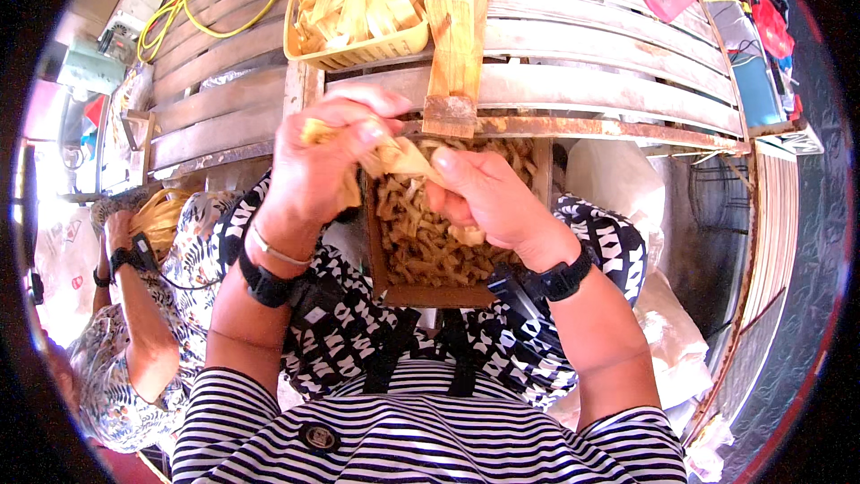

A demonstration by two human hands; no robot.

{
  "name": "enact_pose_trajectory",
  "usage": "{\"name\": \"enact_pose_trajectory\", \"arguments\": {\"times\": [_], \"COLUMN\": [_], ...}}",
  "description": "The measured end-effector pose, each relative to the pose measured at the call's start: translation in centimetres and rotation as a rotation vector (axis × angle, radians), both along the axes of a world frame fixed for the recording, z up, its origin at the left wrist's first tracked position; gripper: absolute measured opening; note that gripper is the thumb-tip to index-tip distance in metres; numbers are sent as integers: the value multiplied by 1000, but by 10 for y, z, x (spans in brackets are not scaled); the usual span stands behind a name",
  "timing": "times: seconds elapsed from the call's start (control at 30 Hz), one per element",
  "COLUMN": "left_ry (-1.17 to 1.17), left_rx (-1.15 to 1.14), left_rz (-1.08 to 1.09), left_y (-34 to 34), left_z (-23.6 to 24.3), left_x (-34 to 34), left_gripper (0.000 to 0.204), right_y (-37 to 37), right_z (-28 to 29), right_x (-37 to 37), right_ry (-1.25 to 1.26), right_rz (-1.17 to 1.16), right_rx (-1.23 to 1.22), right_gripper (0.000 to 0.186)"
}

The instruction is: The person wraps thin bamboo strips around a wooden jig to create small circular rings by hand. They take material from a box, wind it around the tool, and place the finished rings into a basket.

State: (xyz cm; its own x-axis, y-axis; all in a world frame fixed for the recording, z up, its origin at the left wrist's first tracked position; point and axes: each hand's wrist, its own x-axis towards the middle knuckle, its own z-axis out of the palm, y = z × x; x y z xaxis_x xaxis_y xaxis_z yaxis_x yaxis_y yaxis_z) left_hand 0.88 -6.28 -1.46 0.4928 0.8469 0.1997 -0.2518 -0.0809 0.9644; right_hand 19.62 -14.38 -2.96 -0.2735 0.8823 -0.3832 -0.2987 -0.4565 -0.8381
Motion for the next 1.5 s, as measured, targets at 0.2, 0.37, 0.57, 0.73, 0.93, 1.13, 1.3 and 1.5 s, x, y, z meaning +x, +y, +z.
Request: {"name": "enact_pose_trajectory", "arguments": {"times": [0.2, 0.37, 0.57, 0.73, 0.93, 1.13, 1.3, 1.5], "left_ry": [78, 147, 169, 205, 506, 667, 201, 742], "left_rx": [-129, -516, -553, -465, -175, -151, 262, -546], "left_rz": [72, -307, -125, 70, 189, 296, 378, -513], "left_y": [5, 0, -5, 9, 42, 51, 20, -13], "left_z": [2, 7, 4, -7, -37, -52, -41, 13], "left_x": [-3, 1, 6, 27, 46, 42, 45, 28], "left_gripper": [11, 23, 10, 15, 26, 38, 25, 25], "right_y": [0, 3, 6, 27, 67, 71, 42, 23], "right_z": [6, 7, 5, -4, -12, -33, -4, 4], "right_x": [2, -3, 14, 21, 26, 37, -4, -14], "right_ry": [187, 66, -291, -676, -1299, -1207, -999, -802], "right_rz": [-12, -48, -148, -384, -424, -555, -390, -310], "right_rx": [-76, -218, -30, 377, 401, 463, 745, 909], "right_gripper": [45, 41, 32, 24, 23, 19, 14, 13]}}
